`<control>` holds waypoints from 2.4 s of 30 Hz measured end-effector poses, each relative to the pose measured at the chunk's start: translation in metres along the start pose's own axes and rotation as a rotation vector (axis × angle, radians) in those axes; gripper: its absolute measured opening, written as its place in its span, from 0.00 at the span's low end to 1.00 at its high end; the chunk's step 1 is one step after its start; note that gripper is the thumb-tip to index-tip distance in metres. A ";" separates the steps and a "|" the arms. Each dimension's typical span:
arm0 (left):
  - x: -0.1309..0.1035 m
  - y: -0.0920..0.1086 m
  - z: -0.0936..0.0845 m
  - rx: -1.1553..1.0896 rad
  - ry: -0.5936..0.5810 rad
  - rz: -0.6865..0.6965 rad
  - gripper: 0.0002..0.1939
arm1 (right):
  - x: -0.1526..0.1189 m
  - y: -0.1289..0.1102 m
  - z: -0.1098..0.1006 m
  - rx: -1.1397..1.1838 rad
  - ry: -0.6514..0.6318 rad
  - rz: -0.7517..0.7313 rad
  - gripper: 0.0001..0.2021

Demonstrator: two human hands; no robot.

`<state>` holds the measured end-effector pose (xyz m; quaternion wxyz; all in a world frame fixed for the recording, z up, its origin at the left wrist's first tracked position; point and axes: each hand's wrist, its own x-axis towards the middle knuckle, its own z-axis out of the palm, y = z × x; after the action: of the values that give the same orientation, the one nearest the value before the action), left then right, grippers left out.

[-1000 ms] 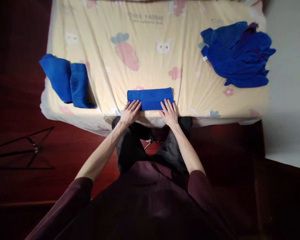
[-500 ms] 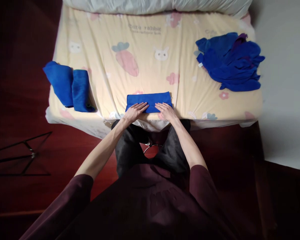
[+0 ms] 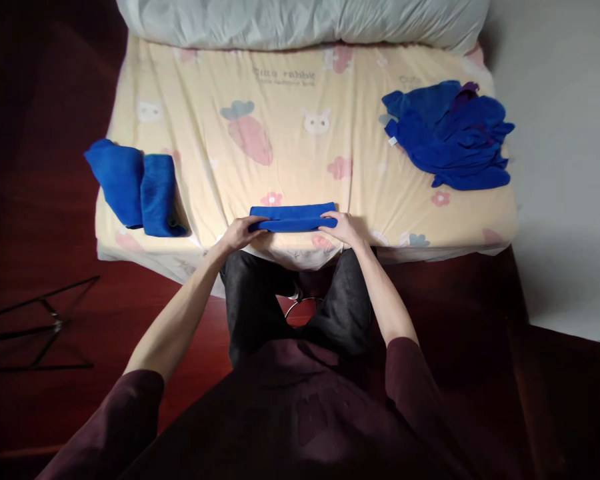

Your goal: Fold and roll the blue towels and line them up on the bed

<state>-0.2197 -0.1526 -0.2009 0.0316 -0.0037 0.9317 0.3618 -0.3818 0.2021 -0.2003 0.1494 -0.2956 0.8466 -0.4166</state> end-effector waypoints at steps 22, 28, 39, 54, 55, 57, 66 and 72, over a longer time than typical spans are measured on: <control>0.014 -0.017 0.016 -0.090 0.385 -0.411 0.21 | 0.017 0.032 0.009 0.012 0.211 0.265 0.23; 0.005 -0.012 0.013 -0.125 0.405 -0.403 0.20 | 0.012 0.032 0.011 0.192 0.243 0.258 0.25; 0.005 -0.005 0.010 -0.215 0.449 -0.509 0.17 | 0.013 0.024 0.006 0.223 0.256 0.317 0.26; 0.023 -0.016 0.006 -0.275 0.405 -0.510 0.17 | 0.025 0.028 -0.003 -0.120 0.149 0.279 0.16; 0.024 -0.017 0.005 -0.315 0.391 -0.522 0.18 | 0.026 0.031 -0.003 -0.100 0.129 0.283 0.17; 0.025 -0.017 0.003 -0.419 0.380 -0.551 0.22 | 0.027 0.035 -0.004 -0.053 0.099 0.306 0.18; 0.017 -0.012 -0.006 -0.695 0.369 -0.524 0.29 | 0.023 0.032 0.000 0.024 0.138 0.335 0.21; 0.017 -0.012 -0.012 -0.654 0.306 -0.560 0.22 | 0.035 0.027 -0.006 0.018 0.081 0.318 0.25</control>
<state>-0.2368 -0.1696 -0.2011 -0.0125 -0.3187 0.7255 0.6098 -0.4224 0.1966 -0.2184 0.1819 -0.1395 0.8843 -0.4069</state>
